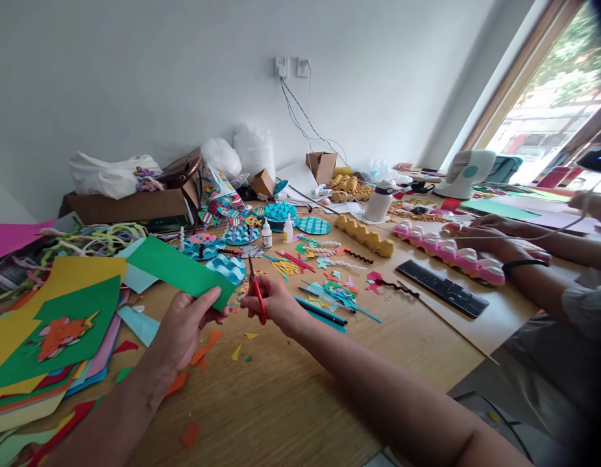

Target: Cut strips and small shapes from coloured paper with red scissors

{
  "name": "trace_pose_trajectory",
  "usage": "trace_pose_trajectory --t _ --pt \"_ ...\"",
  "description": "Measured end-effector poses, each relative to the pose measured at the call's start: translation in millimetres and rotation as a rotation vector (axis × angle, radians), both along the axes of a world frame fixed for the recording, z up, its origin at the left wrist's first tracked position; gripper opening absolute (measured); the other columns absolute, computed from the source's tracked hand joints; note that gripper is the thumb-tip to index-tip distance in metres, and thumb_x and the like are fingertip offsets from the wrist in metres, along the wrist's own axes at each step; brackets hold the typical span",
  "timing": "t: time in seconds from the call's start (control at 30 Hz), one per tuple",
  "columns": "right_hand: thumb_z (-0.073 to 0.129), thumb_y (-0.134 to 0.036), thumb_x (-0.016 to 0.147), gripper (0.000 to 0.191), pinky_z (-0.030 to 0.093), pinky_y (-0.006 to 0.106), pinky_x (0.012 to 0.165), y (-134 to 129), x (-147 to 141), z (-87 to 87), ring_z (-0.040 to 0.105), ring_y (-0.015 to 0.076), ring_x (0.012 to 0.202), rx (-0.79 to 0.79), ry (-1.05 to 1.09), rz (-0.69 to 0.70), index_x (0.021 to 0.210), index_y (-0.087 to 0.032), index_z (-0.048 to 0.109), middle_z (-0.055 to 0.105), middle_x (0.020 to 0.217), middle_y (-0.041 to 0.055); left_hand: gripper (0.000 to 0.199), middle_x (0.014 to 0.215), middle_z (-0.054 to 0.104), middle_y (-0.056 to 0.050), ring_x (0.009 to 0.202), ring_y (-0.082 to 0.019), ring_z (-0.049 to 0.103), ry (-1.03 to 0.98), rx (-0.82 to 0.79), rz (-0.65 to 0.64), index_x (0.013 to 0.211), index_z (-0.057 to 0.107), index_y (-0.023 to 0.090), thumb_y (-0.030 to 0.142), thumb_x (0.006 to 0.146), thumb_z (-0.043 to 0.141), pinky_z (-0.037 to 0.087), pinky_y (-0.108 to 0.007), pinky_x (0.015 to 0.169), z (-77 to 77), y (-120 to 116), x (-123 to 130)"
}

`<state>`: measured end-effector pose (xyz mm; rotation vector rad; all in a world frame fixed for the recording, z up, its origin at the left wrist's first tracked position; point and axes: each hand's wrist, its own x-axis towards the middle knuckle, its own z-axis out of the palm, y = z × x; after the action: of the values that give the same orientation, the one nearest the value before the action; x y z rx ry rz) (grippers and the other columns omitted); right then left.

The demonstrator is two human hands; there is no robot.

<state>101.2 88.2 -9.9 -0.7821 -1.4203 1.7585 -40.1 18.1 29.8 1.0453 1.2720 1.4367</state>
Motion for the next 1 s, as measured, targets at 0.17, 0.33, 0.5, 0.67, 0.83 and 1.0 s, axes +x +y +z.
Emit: trace_pose_trajectory --t 0.17,0.33,0.5,0.67,0.83,1.0 --pt "0.073 -0.038 0.060 0.036 0.038 0.017 0.044 -2 3 4.8 0.050 0.0054 0.047 -0.003 0.182 -0.079 0.072 -0.017 0.048 0.062 0.065 -0.0032 0.020 0.056 0.060 -0.001 0.053 -0.014 0.054 0.108 -0.012 -0.012 0.058 0.061 0.017 0.034 0.066 0.066 0.046 -0.025 0.052 -10.7 4 -4" --pt "0.080 -0.028 0.048 0.041 0.040 0.019 0.048 -3 -1 2.5 0.050 0.0060 0.050 -0.004 0.195 -0.057 0.070 -0.017 0.047 0.056 0.061 -0.0064 0.021 0.054 0.060 -0.001 0.052 -0.014 0.054 0.223 -0.043 -0.059 0.060 0.061 0.016 0.036 0.067 0.064 0.045 -0.025 0.050 -19.4 7 -1" --pt "0.079 -0.022 0.047 0.040 0.037 0.018 0.045 -4 -4 0.9 0.048 0.0052 0.046 -0.012 0.160 -0.052 0.070 -0.017 0.046 0.054 0.057 -0.0084 0.024 0.053 0.061 -0.002 0.051 -0.015 0.054 0.281 -0.053 -0.068 0.064 0.062 0.015 0.038 0.066 0.062 0.045 -0.027 0.050 -19.6 7 3" --pt "0.078 -0.021 0.048 0.039 0.038 0.018 0.046 -4 -3 2.2 0.048 0.0050 0.046 0.002 0.146 -0.090 0.071 -0.017 0.046 0.054 0.056 -0.0089 0.028 0.057 0.063 -0.003 0.055 -0.016 0.057 0.270 -0.067 -0.060 0.066 0.062 0.014 0.042 0.067 0.060 0.047 -0.028 0.054 -25.4 10 1" --pt "0.076 -0.022 0.052 0.036 0.038 0.018 0.047 -6 -5 -0.9 0.048 0.0053 0.048 0.049 0.127 -0.106 0.071 -0.018 0.046 0.055 0.057 -0.0084 0.024 0.052 0.059 -0.001 0.050 -0.014 0.052 0.275 -0.053 -0.091 0.061 0.062 0.015 0.039 0.063 0.063 0.043 -0.025 0.049 -30.6 11 5" --pt "0.076 -0.024 0.052 0.037 0.037 0.018 0.045 -6 -6 -3.6 0.048 0.0058 0.047 0.073 0.118 -0.117 0.071 -0.018 0.045 0.053 0.055 -0.0082 0.021 0.049 0.059 -0.001 0.047 -0.014 0.053 0.272 -0.058 -0.041 0.056 0.061 0.016 0.036 0.062 0.062 0.044 -0.026 0.050 -27.9 11 6"
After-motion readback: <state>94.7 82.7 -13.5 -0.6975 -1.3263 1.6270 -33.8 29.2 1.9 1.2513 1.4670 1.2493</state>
